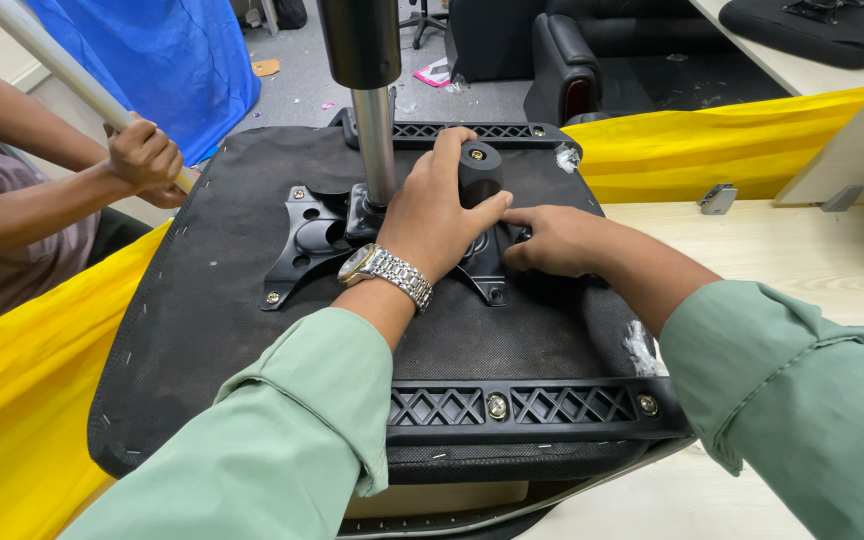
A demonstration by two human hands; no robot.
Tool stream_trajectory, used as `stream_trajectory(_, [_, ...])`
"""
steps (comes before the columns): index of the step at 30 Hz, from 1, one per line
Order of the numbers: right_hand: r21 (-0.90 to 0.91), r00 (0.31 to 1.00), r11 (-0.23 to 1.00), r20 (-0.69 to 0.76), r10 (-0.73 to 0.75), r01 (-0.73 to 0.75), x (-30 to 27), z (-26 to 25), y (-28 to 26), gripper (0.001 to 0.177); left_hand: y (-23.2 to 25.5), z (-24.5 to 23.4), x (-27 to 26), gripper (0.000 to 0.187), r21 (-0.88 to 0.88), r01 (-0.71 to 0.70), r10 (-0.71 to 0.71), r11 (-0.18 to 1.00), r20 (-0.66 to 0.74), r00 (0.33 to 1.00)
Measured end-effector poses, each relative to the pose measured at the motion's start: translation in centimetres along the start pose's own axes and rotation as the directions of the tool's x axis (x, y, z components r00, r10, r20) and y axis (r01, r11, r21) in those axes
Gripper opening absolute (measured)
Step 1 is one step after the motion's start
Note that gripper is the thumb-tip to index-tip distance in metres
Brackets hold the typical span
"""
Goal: The person uses a screwdriver to fasten screws into the underside of an office chair seat, securing the metal mounting plate and gas lift assembly. They rotate the chair to access different screw holes and tighten each fastener.
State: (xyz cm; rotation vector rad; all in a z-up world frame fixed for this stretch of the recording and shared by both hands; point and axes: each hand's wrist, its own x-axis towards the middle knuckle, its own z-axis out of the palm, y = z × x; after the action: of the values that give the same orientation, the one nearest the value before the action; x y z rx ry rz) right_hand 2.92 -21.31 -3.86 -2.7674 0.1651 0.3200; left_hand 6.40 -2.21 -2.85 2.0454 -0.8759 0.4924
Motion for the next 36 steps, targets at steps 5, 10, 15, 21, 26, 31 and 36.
stream_trajectory(5, [0.000,0.993,0.998,-0.097,-0.069,0.070,-2.3,0.0,-1.0,0.078,0.1,-1.0,-1.1,0.076,-0.090,-0.029,0.031,0.996,0.019,0.999])
stream_trajectory(10, [0.057,0.962,0.997,-0.264,0.072,-0.059,-6.6,-0.7,-1.3,0.058,1.2,-1.9,-3.5,0.074,-0.067,-0.029,0.027,0.997,-0.021,0.999])
stream_trajectory(15, [0.068,0.968,0.998,-0.249,0.033,-0.016,-8.3,-3.6,1.7,0.063,4.5,-1.6,-5.0,0.060,0.116,0.043,-0.034,0.992,-0.074,0.997])
stream_trajectory(21, [-0.240,0.978,0.951,-0.019,-0.207,0.196,-9.7,-6.4,1.5,0.057,8.1,-1.2,-7.8,0.023,0.165,0.249,-0.232,0.954,-0.112,0.966])
stream_trajectory(26, [-0.413,0.813,0.725,0.070,-0.579,0.552,-11.9,-3.9,-2.7,0.048,8.0,-1.0,-10.0,0.027,-0.027,0.430,-0.431,0.902,-0.039,0.902])
stream_trajectory(31, [-0.131,0.584,0.571,0.093,-0.807,0.810,-12.5,-0.4,-2.0,0.035,7.6,-0.6,-10.3,0.030,-0.024,0.272,-0.273,0.962,-0.114,0.955])
stream_trajectory(36, [0.623,0.657,0.358,-0.349,-0.668,0.695,-10.0,0.4,4.7,0.034,9.0,0.6,-9.7,0.027,0.105,0.083,-0.088,0.991,0.042,0.995])
